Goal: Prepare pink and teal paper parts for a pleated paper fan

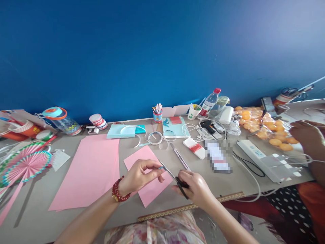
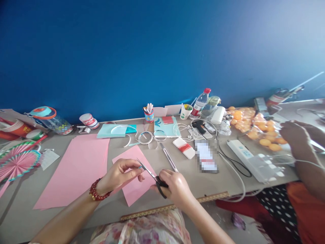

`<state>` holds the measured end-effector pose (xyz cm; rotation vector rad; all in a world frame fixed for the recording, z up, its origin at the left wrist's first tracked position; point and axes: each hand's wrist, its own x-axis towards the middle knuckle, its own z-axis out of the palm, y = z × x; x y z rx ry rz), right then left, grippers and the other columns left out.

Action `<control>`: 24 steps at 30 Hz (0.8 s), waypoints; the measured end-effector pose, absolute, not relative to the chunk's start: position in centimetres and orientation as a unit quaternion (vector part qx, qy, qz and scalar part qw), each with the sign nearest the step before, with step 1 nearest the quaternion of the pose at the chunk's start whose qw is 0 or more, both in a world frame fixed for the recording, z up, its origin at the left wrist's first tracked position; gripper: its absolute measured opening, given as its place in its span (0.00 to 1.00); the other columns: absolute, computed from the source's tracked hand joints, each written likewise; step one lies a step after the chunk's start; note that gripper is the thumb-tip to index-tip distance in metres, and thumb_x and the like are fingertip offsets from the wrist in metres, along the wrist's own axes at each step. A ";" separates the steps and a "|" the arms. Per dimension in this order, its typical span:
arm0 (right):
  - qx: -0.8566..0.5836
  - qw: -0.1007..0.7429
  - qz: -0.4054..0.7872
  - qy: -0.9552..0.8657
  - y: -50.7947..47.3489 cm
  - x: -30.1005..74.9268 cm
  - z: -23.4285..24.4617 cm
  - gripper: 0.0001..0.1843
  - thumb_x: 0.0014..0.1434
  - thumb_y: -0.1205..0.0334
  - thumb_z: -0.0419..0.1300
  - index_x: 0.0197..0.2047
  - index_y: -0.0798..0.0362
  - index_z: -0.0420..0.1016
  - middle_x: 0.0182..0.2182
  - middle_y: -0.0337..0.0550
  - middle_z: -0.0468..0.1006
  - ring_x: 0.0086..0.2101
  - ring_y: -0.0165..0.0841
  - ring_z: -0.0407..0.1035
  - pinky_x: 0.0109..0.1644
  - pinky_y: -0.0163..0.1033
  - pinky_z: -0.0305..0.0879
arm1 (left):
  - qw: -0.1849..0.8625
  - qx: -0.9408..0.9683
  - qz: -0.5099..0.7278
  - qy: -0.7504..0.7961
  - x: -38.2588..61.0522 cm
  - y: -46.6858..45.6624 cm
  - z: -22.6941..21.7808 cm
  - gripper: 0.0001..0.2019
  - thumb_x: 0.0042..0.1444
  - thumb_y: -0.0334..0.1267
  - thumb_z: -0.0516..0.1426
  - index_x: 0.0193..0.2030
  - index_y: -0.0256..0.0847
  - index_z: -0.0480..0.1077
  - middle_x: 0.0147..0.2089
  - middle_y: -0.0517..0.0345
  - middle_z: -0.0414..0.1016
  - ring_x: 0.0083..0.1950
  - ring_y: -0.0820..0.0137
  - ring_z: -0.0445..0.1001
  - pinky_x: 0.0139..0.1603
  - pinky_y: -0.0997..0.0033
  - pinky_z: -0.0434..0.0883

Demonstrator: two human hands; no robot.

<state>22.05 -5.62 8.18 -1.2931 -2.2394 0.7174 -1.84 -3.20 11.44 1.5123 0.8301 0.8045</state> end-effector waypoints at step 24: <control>-0.474 0.169 0.202 -0.841 -5.5 22.0 11.2 0.18 0.54 0.45 0.64 0.29 0.50 0.65 0.27 0.37 0.71 0.24 0.28 0.61 0.27 0.35 0.49 | 0.555 0.679 0.331 0.348 -2.3 -3.0 12.0 0.12 0.65 0.42 0.57 0.39 0.39 0.79 0.35 0.53 0.80 0.40 0.67 0.78 0.46 0.69 0.72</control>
